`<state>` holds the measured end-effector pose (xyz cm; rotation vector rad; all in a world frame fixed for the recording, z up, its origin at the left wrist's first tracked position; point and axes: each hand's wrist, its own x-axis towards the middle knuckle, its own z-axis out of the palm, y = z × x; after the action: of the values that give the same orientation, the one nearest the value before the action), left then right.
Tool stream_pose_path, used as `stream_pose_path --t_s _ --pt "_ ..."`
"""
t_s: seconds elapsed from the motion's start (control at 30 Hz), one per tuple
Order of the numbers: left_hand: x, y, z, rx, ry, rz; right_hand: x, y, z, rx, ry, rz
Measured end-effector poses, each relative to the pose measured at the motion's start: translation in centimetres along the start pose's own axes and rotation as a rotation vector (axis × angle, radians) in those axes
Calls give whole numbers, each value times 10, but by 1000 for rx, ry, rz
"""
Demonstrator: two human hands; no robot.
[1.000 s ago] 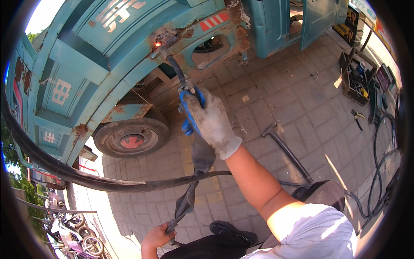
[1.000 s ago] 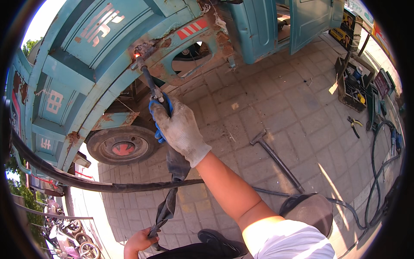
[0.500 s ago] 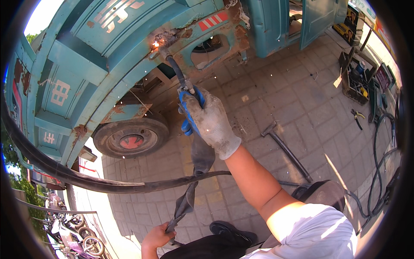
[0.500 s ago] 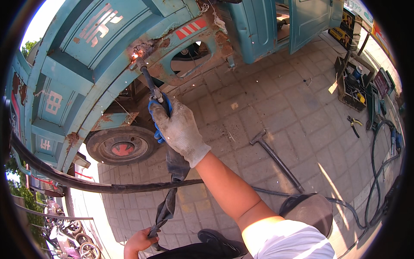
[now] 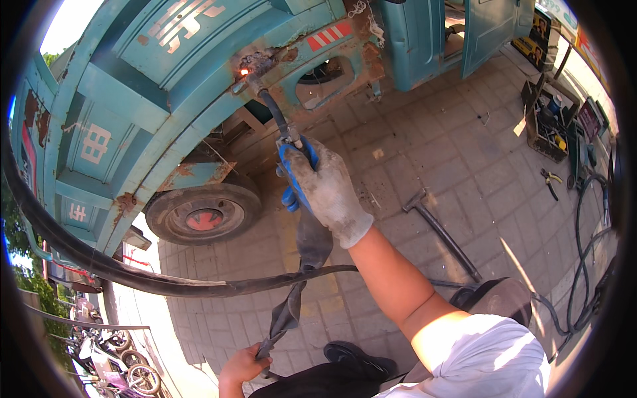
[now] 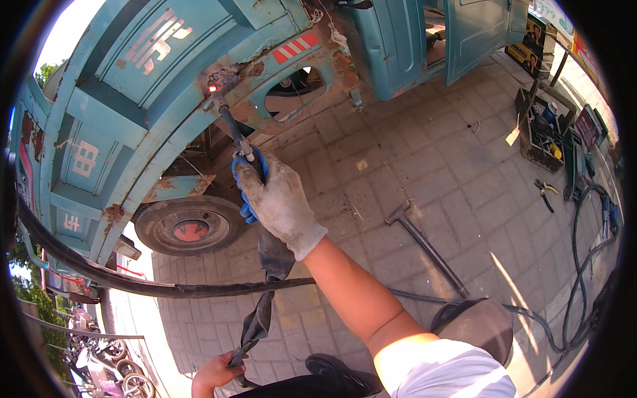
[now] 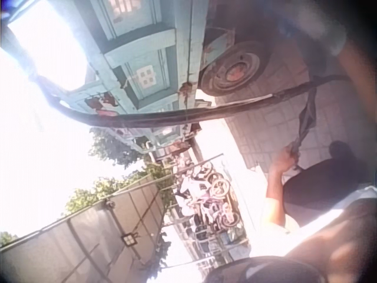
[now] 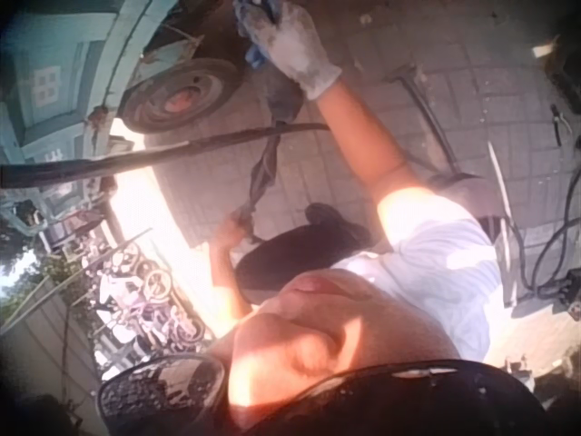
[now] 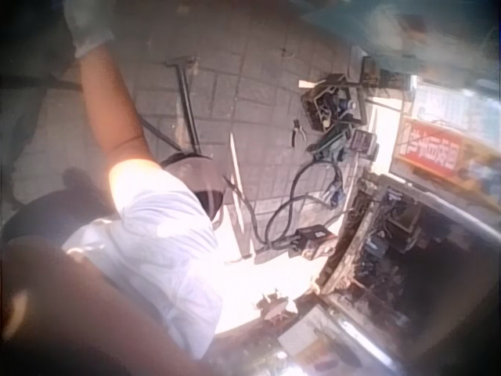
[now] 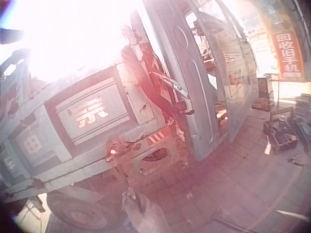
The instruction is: The person welds a rusted section on the side of a light blue three-wheeled cargo vehicle using a handheld welding torch. They hold the ground clamp with the left hand and apply the torch with the right, creating sparks and molten metal. After finishing, they remove the welding mask.
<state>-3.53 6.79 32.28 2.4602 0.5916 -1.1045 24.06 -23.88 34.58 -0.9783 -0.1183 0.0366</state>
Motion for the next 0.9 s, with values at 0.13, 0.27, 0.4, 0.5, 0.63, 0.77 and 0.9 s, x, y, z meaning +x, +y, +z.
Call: stream_pose_path --t_s 0.13,0.27,0.4,0.5,0.63,0.77,0.9 --pt "1 -4 2 -3 7 10 1 -2 2 -4 -3 6" --pt "5 -10 4 -6 10 23 2 -3 3 -15 10 11" --pt "4 -8 4 0 4 10 4 4 2 -14 -6 -44" --pt "5 -9 4 2 1 5 3 1 1 -34 -23 -32" --pt "3 -3 2 2 -5 -12 4 4 1 -38 -16 -49" --pt "3 -3 2 6 -1 -4 5 6 2 -21 -2 -67" --pt "3 -4 2 22 5 5 1 0 1 -34 2 -28"
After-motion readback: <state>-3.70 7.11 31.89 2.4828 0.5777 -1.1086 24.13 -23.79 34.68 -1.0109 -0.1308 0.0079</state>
